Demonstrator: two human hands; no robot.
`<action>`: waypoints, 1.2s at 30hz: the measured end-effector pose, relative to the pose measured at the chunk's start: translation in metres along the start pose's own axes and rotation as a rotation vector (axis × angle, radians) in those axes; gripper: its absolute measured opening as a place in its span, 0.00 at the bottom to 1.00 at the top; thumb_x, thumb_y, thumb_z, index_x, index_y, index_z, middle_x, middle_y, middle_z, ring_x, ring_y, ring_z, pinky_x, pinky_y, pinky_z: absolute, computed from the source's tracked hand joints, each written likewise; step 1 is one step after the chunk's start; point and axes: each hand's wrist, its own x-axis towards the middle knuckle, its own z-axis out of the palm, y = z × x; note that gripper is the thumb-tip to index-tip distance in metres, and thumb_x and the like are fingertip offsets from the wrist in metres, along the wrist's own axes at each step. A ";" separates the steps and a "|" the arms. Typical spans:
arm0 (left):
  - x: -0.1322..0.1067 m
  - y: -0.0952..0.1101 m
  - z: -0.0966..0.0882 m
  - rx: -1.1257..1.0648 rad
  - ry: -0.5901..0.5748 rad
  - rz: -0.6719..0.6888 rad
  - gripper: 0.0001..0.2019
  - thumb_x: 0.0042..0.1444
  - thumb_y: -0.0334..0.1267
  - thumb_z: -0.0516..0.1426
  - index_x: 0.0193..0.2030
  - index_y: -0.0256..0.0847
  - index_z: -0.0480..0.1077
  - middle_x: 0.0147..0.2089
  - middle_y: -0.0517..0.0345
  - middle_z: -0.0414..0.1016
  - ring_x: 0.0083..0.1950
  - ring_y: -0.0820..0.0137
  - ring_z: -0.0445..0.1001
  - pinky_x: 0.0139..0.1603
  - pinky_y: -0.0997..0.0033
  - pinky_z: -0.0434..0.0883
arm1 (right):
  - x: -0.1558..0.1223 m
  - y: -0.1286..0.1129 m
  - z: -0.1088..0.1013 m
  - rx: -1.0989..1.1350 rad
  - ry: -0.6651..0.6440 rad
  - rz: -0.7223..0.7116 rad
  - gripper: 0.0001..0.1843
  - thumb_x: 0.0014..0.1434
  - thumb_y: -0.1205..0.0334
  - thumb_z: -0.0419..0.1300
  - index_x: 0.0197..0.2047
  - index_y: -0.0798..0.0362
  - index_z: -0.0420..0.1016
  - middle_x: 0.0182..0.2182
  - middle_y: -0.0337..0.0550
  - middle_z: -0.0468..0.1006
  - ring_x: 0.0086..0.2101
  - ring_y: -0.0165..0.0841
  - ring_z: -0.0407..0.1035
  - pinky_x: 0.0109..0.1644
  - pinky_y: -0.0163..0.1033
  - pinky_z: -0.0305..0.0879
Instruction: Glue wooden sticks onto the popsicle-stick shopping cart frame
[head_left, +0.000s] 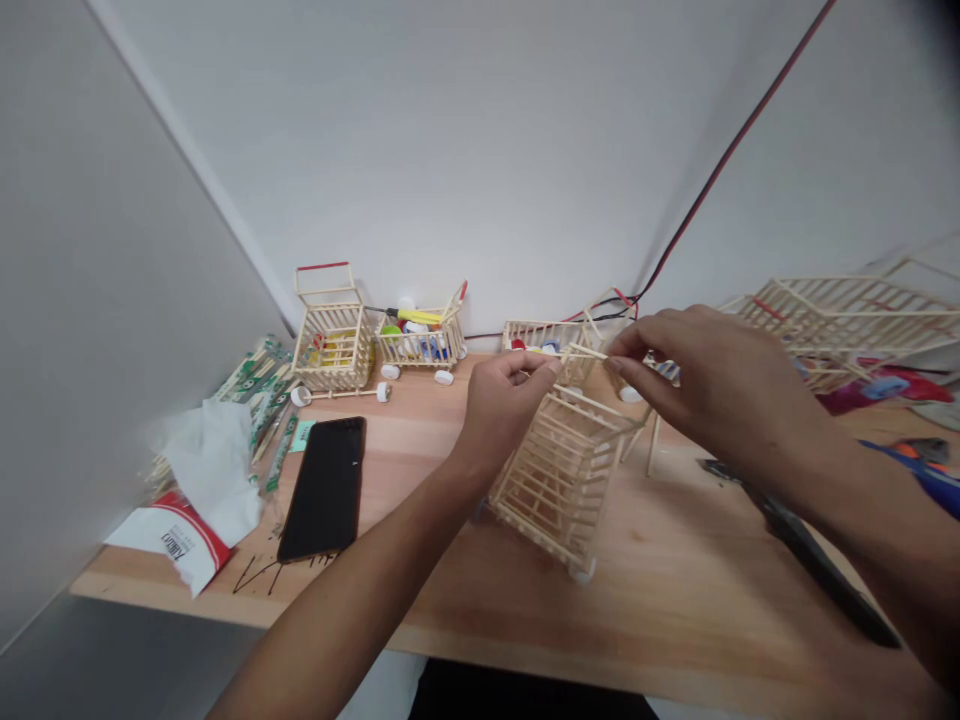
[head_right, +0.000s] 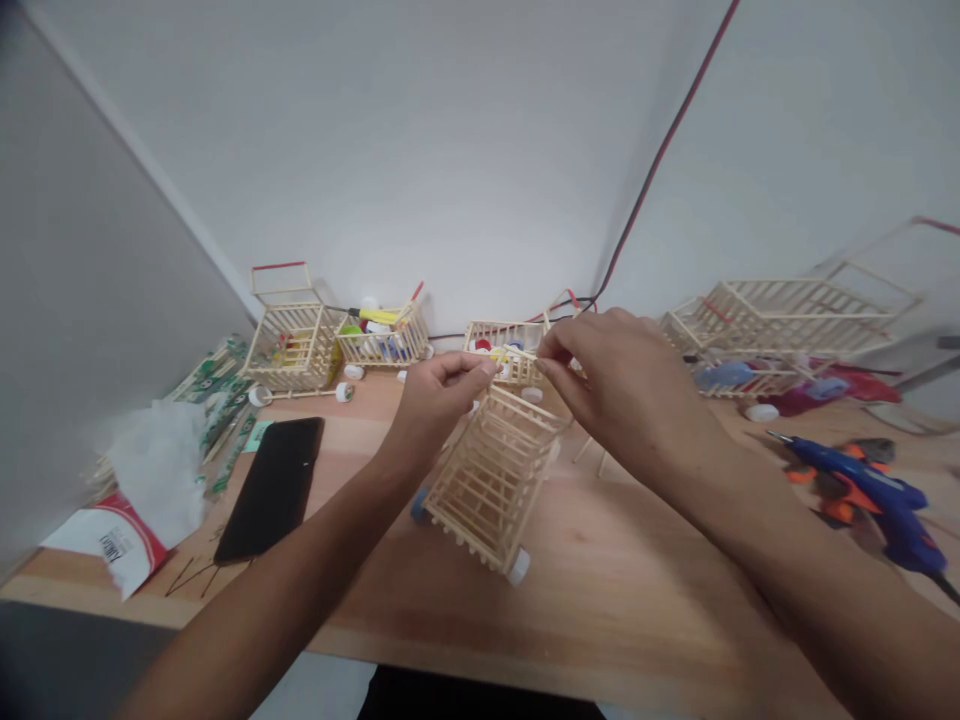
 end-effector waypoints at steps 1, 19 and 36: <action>0.000 0.000 0.000 0.003 -0.001 0.001 0.08 0.51 0.39 0.63 0.30 0.35 0.78 0.30 0.58 0.76 0.32 0.73 0.71 0.35 0.74 0.66 | 0.000 0.000 0.000 -0.001 0.001 0.001 0.05 0.58 0.66 0.60 0.30 0.50 0.73 0.27 0.43 0.79 0.30 0.39 0.68 0.35 0.43 0.59; 0.002 0.000 0.001 0.000 0.004 -0.006 0.06 0.50 0.36 0.63 0.28 0.35 0.76 0.25 0.60 0.73 0.28 0.75 0.67 0.32 0.74 0.63 | -0.002 0.001 0.004 -0.012 0.049 -0.046 0.06 0.59 0.67 0.61 0.30 0.51 0.73 0.27 0.44 0.79 0.30 0.39 0.69 0.33 0.42 0.58; 0.002 0.001 0.002 0.003 0.010 -0.033 0.07 0.50 0.37 0.63 0.25 0.36 0.75 0.22 0.63 0.69 0.25 0.76 0.64 0.31 0.75 0.63 | -0.003 0.002 0.005 0.011 0.025 0.007 0.06 0.59 0.67 0.59 0.30 0.50 0.72 0.27 0.42 0.78 0.31 0.39 0.68 0.34 0.42 0.58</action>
